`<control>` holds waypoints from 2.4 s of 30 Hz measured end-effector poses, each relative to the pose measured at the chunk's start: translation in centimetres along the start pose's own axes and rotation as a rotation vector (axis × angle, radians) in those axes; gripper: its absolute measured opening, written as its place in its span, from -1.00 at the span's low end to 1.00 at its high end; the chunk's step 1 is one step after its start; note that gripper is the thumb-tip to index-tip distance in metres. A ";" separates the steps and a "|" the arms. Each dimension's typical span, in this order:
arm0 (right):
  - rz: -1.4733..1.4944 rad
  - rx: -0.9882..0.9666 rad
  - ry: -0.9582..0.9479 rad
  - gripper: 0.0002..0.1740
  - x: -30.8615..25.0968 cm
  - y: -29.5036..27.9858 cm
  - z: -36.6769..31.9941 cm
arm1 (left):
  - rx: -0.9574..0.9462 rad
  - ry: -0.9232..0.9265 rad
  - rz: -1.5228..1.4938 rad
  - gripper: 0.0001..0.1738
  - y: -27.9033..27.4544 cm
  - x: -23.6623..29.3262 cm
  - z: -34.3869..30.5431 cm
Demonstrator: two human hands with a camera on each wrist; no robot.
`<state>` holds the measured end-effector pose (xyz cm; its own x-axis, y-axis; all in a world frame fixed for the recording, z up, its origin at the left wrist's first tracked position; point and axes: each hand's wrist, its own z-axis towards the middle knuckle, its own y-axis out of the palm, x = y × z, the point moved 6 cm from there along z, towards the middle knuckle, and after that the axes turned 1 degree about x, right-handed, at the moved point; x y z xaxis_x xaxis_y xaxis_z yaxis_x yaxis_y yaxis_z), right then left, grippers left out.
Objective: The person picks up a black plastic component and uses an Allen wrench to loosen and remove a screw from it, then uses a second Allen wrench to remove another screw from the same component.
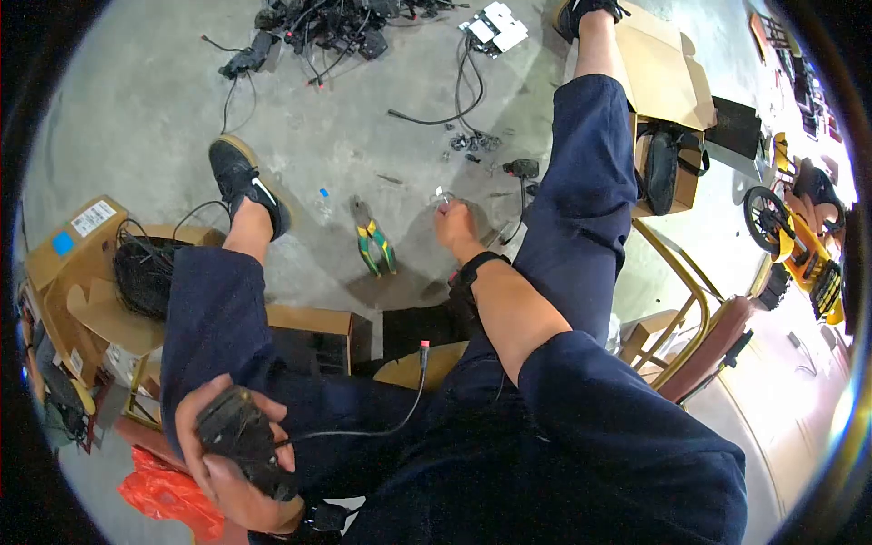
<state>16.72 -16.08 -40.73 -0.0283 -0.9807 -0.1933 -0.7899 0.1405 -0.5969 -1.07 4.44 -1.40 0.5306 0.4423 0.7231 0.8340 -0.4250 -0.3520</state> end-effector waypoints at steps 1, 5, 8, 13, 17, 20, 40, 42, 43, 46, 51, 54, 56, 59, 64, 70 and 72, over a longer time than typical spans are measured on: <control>0.020 0.020 -0.022 -0.71 0.4 0.0 0.4 | -0.014 0.058 -0.026 -0.21 0.0 0.1 -0.1; 0.129 0.094 -0.090 -0.66 0.3 -1.9 1.0 | -0.014 0.140 -0.035 -0.26 0.8 1.1 -0.6; 0.222 0.181 -0.240 -0.62 -3.3 -6.4 0.2 | -0.127 0.281 -0.146 -0.38 1.1 1.2 -0.5; 0.873 -0.208 -0.347 -0.51 -10.0 -15.6 -6.9 | -0.436 0.217 -0.416 -0.55 3.5 0.9 -0.5; 0.950 -0.131 -0.703 -0.46 -10.1 -23.9 -16.1 | -0.520 0.213 -0.517 -0.58 5.1 0.3 -1.0; 0.933 -0.295 -0.714 -0.53 -7.3 -26.8 -23.5 | -0.618 0.191 -0.569 -0.58 6.0 0.2 -2.8; 0.729 -0.350 -0.919 -0.68 -6.4 -33.3 -32.4 | -0.768 0.163 -0.438 -0.61 12.7 -1.6 -4.0; 0.605 -0.476 -0.850 -0.68 -6.4 -33.3 -33.5 | -0.795 0.186 -0.436 -0.59 12.9 -1.7 -4.2; 0.615 -0.456 -0.840 -0.64 -6.3 -32.9 -33.7 | -0.816 0.215 -0.423 -0.58 12.8 -1.5 -4.4; 0.596 -0.349 -0.865 -0.70 -6.0 -30.4 -33.4 | -0.832 0.178 -0.451 -0.58 12.9 -1.5 -5.1; 0.515 0.051 -1.312 -0.86 -7.9 -26.3 -34.5 | -0.806 0.154 -0.498 -0.57 12.4 -1.7 -4.8; 0.446 0.287 -1.387 -0.90 -8.7 -24.9 -34.4 | -0.786 0.209 -0.495 -0.57 12.2 -1.7 -4.4; 0.473 0.258 -1.359 -0.91 -8.7 -24.2 -34.2 | -0.783 0.204 -0.483 -0.57 12.0 -1.3 -4.4; 0.583 0.260 -1.348 -0.90 -8.5 -24.1 -33.9 | -0.778 0.212 -0.485 -0.57 11.8 -1.1 -4.4; 0.576 0.236 -1.329 -0.92 -8.2 -24.6 -33.4 | -0.783 0.241 -0.442 -0.55 11.8 -1.0 -4.8; 0.586 0.316 -1.351 -0.91 -8.3 -24.7 -33.3 | -0.773 0.247 -0.445 -0.56 12.2 -1.0 -4.6; 0.525 0.366 -1.366 -0.91 -8.4 -25.0 -33.4 | -0.755 0.256 -0.442 -0.57 12.4 -1.0 -4.6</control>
<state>16.24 -15.89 1.88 0.4875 0.0384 -0.8723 -0.6736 0.6522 -0.3477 8.05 -4.91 -3.83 0.0608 0.5372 0.8413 0.5847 -0.7023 0.4062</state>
